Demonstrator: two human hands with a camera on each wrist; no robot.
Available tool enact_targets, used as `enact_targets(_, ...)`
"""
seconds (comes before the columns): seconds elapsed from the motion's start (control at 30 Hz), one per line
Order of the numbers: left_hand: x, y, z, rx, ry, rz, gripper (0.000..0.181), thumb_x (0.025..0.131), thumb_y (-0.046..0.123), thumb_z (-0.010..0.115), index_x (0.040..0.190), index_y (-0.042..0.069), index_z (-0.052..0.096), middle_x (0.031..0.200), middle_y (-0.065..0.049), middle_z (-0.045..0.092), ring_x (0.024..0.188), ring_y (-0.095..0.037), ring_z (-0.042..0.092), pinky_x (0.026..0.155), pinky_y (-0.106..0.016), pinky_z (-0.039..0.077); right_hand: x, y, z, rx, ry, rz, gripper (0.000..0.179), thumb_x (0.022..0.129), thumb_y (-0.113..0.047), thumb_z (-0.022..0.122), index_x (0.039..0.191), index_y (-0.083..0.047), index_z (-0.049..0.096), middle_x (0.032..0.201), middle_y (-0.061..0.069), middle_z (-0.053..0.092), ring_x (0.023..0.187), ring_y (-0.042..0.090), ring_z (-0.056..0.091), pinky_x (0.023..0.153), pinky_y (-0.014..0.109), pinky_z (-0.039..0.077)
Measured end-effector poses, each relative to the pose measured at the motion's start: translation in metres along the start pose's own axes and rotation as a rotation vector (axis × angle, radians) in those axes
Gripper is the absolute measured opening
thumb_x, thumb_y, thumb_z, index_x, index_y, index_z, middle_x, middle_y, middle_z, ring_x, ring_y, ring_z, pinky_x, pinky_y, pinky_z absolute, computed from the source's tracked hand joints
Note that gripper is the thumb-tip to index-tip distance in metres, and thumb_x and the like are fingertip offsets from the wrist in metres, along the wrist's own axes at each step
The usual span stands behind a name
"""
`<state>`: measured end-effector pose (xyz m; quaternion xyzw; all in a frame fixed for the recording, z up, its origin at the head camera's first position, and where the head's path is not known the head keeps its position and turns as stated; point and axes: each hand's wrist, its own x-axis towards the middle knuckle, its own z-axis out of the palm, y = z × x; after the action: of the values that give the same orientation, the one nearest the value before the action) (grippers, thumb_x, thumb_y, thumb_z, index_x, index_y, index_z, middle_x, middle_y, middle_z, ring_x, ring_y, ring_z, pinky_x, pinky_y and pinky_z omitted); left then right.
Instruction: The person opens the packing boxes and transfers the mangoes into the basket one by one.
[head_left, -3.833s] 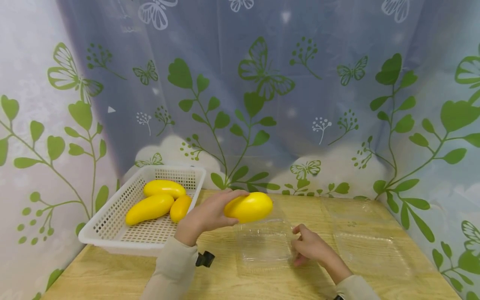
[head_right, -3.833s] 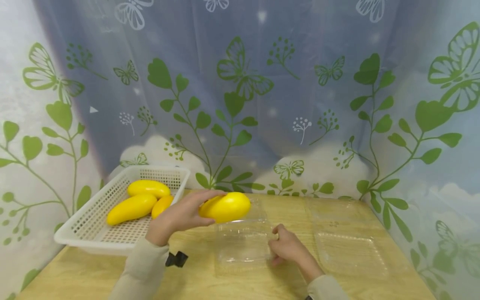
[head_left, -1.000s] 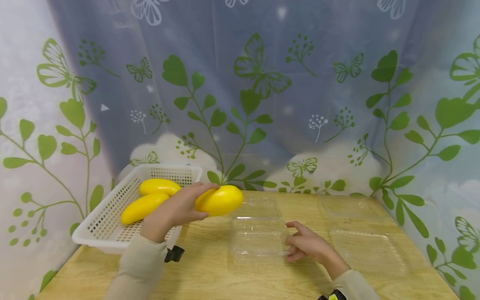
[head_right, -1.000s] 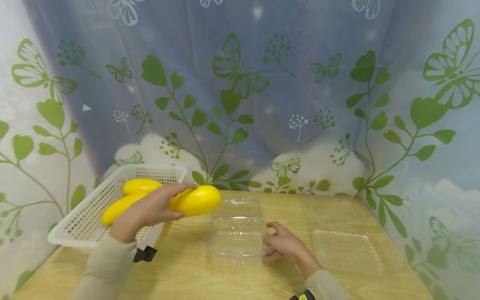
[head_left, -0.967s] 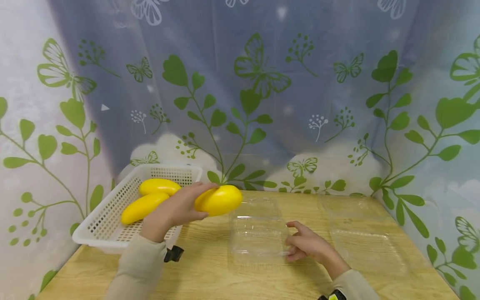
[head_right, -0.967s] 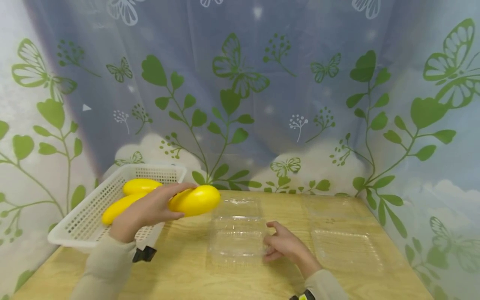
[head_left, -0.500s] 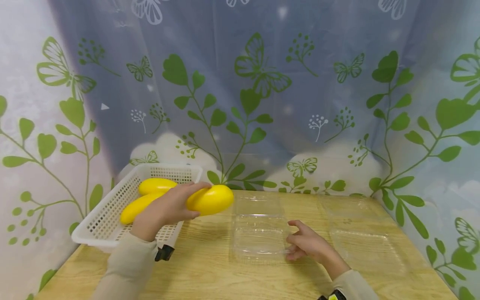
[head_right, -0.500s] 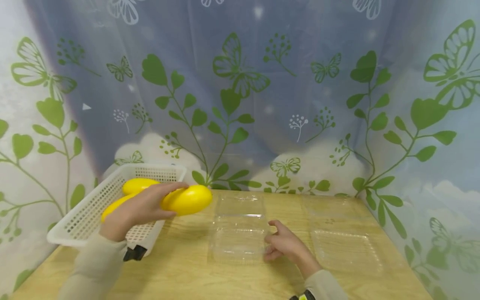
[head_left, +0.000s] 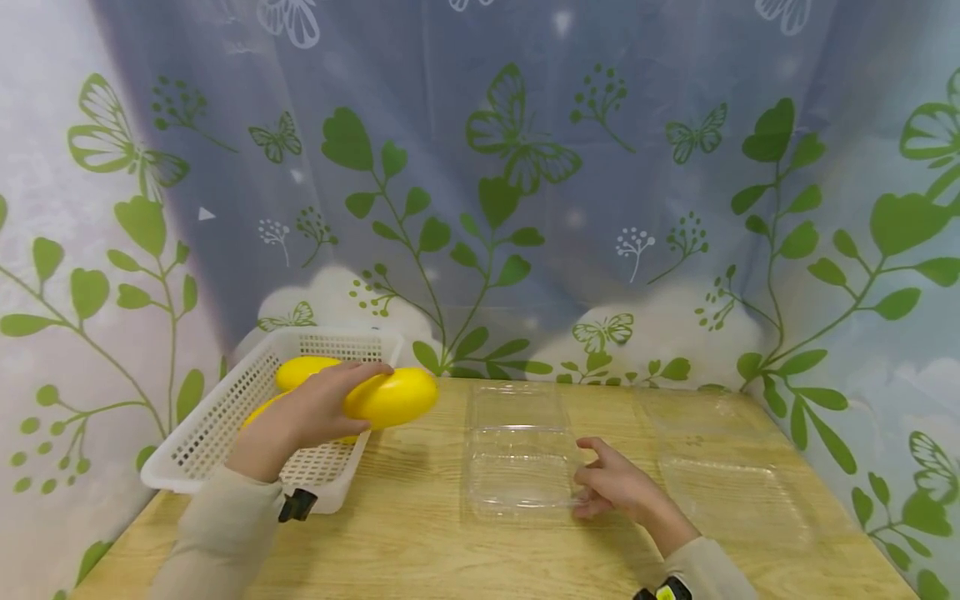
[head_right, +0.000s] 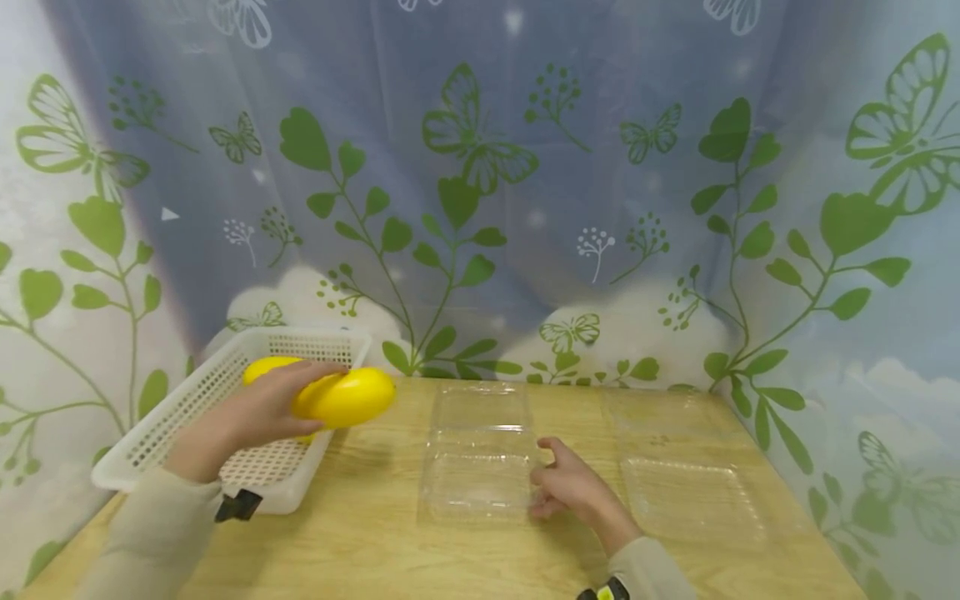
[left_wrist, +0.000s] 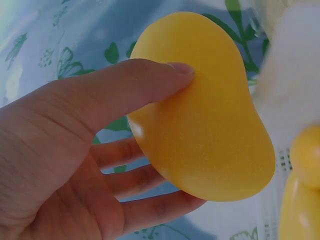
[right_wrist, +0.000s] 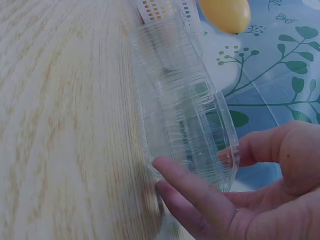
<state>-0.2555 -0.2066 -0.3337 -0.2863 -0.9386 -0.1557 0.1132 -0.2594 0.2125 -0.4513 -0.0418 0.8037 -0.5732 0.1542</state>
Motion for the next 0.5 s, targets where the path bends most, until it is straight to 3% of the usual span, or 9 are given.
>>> enact_targets(0.2, -0.008, -0.009, -0.007, 0.020, -0.007, -0.052, 0.072, 0.081, 0.007, 0.084, 0.147, 0.012, 0.055, 0.140, -0.020, 0.062, 0.123, -0.041, 0.061, 0.100, -0.061, 0.053, -0.001, 0.000, -0.001, -0.002, 0.001, 0.003, 0.072, 0.096, -0.002, 0.050, 0.159, 0.006, 0.016, 0.144, 0.044, 0.035, 0.074, 0.021, 0.059, 0.071, 0.038, 0.065)
enact_targets(0.37, -0.013, -0.017, -0.016, 0.049, 0.027, -0.043, 0.071, 0.079, 0.007, 0.086, 0.145, 0.011, 0.057, 0.138, -0.022, 0.063, 0.123, -0.044, 0.061, 0.102, -0.064, 0.051, -0.001, 0.000, -0.001, 0.001, -0.006, 0.000, 0.072, 0.096, -0.002, 0.049, 0.159, 0.006, 0.016, 0.143, 0.045, 0.035, 0.074, 0.020, 0.058, 0.071, 0.038, 0.065)
enact_targets(0.5, -0.017, -0.024, -0.028, 0.067, 0.017, -0.052, 0.072, 0.080, 0.006, 0.085, 0.145, 0.008, 0.055, 0.139, -0.026, 0.062, 0.124, -0.048, 0.059, 0.101, -0.066, 0.050, -0.001, 0.000, -0.001, 0.001, -0.005, 0.009, 0.073, 0.095, -0.002, 0.050, 0.159, 0.005, 0.017, 0.143, 0.044, 0.036, 0.073, 0.020, 0.058, 0.071, 0.038, 0.065)
